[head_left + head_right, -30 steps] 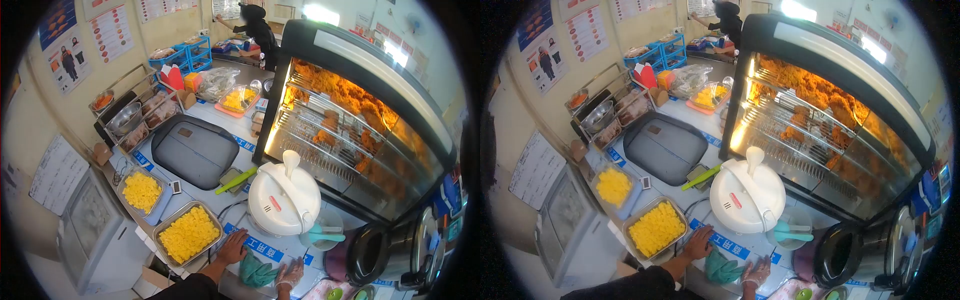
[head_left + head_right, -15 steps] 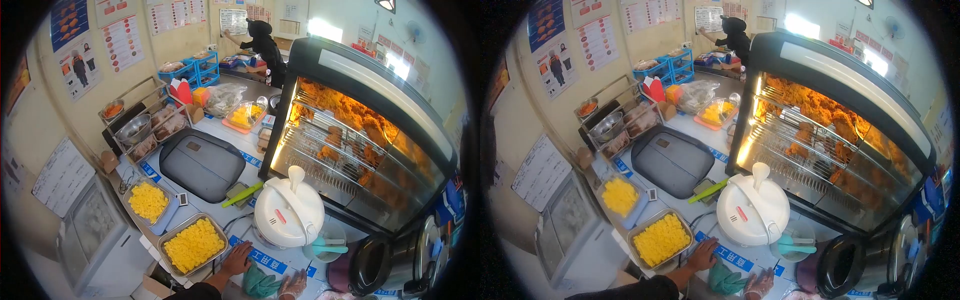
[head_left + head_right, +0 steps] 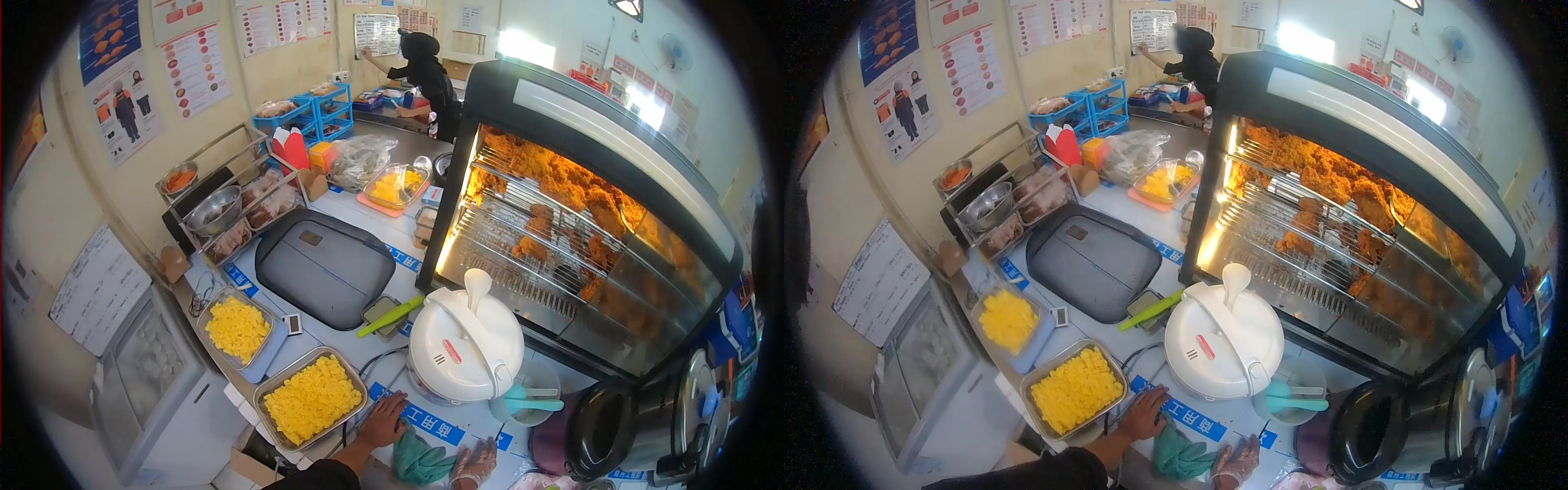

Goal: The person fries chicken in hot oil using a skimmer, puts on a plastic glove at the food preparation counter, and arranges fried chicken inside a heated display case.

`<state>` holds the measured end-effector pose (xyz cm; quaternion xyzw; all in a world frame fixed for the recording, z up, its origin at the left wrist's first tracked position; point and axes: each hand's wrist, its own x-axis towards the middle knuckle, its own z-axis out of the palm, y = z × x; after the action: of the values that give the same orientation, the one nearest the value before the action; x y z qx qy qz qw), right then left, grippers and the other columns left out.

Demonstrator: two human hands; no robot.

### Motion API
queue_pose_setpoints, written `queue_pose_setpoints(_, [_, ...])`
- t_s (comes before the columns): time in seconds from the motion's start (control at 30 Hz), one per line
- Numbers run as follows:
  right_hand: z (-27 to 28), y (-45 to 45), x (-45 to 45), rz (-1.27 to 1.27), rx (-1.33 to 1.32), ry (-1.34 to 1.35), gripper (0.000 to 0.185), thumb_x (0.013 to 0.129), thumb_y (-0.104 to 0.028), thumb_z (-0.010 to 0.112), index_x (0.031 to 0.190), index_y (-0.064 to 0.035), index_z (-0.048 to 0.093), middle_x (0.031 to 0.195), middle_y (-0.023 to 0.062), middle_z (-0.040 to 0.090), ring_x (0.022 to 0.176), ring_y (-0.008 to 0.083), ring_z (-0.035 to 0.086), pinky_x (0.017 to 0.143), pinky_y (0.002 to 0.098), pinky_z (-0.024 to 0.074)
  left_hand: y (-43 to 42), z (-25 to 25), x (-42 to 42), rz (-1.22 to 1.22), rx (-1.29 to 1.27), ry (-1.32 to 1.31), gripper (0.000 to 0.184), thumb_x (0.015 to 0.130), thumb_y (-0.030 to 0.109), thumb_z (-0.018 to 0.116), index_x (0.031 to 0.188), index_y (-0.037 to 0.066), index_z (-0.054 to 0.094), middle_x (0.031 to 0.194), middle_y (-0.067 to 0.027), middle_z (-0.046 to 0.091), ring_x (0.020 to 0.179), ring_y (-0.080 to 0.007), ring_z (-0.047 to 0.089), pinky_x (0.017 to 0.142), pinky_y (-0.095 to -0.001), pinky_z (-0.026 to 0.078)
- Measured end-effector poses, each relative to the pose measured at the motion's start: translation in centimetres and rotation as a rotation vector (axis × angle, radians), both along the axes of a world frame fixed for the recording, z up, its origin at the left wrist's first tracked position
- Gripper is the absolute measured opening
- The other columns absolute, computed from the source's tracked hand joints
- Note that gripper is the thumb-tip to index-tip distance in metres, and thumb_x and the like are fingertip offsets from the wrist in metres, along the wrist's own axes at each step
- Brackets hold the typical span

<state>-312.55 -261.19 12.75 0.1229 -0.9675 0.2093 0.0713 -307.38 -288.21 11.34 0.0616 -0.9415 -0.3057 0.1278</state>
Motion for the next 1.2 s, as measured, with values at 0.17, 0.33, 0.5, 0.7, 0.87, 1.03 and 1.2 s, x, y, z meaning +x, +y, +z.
queue_pose_setpoints(0.17, [-4.0,1.1,0.1,-0.09,-0.21,-0.288,0.075,0.082,0.0,0.057,0.15,0.0022,0.025,0.153,0.0141,0.032,0.139,0.0289,0.039,0.113,0.0367,0.0391,0.1,-0.3,-0.2,0.003,-0.019,0.02,0.056,0.078,0.015,0.057,0.132,0.001,0.051,0.145,-0.0173,0.045,0.14,-0.0334,0.039,0.115,-0.0496,0.03])
queue_pose_setpoints(0.33, [-0.4,-0.2,0.2,-0.192,-0.51,-0.376,0.073,0.083,-0.005,0.058,0.148,0.0043,0.026,0.153,0.0157,0.033,0.138,0.0305,0.041,0.114,0.0365,0.0375,0.1,-0.2,-0.2,0.009,-0.048,0.005,0.057,0.077,0.015,0.058,0.132,0.001,0.051,0.145,-0.0179,0.045,0.139,-0.0338,0.039,0.115,-0.0494,0.031])
queue_pose_setpoints(0.5, [-2.4,1.3,0.0,0.073,0.166,0.061,0.067,0.083,-0.012,0.061,0.142,0.0069,0.038,0.15,0.0191,0.037,0.135,0.0342,0.043,0.112,0.039,0.0379,0.0,-0.2,-0.3,-0.005,-0.021,0.018,0.056,0.078,0.015,0.058,0.132,0.001,0.051,0.145,-0.0186,0.045,0.139,-0.0344,0.039,0.115,-0.0493,0.03])
queue_pose_setpoints(0.7, [-1.2,1.0,0.0,0.029,0.022,0.003,0.057,0.083,-0.025,0.062,0.13,0.0069,0.053,0.142,0.0236,0.047,0.132,0.0402,0.044,0.107,0.0454,0.0384,-0.1,-0.1,-0.3,-0.011,-0.007,0.022,0.058,0.078,0.016,0.058,0.133,0.002,0.05,0.145,-0.018,0.044,0.14,-0.0347,0.037,0.116,-0.0496,0.03])
queue_pose_setpoints(0.87, [0.0,-0.8,0.4,-0.19,-0.649,-0.185,0.057,0.082,-0.022,0.063,0.13,0.0068,0.053,0.143,0.024,0.046,0.13,0.0403,0.046,0.108,0.0466,0.0376,0.1,-0.1,-0.1,0.003,-0.021,-0.011,0.058,0.078,0.016,0.058,0.133,0.002,0.05,0.145,-0.0171,0.044,0.14,-0.0343,0.037,0.116,-0.0497,0.029])
queue_pose_setpoints(1.03, [0.2,0.7,0.2,0.027,-0.052,0.008,0.058,0.082,-0.021,0.065,0.132,0.0071,0.053,0.142,0.0243,0.046,0.13,0.0408,0.045,0.109,0.0471,0.0357,0.0,-0.4,-0.2,0.007,-0.025,0.003,0.056,0.078,0.016,0.057,0.132,0.003,0.051,0.145,-0.017,0.045,0.14,-0.0336,0.037,0.116,-0.0492,0.029])
queue_pose_setpoints(1.2, [-0.6,0.3,0.0,-0.108,-0.166,-0.153,0.058,0.082,-0.021,0.065,0.132,0.0065,0.054,0.145,0.0222,0.044,0.132,0.0389,0.044,0.111,0.0452,0.0339,0.0,-0.4,-0.3,0.013,-0.004,0.017,0.055,0.077,0.016,0.057,0.13,0.002,0.052,0.143,-0.0167,0.046,0.14,-0.0334,0.038,0.117,-0.0483,0.029])
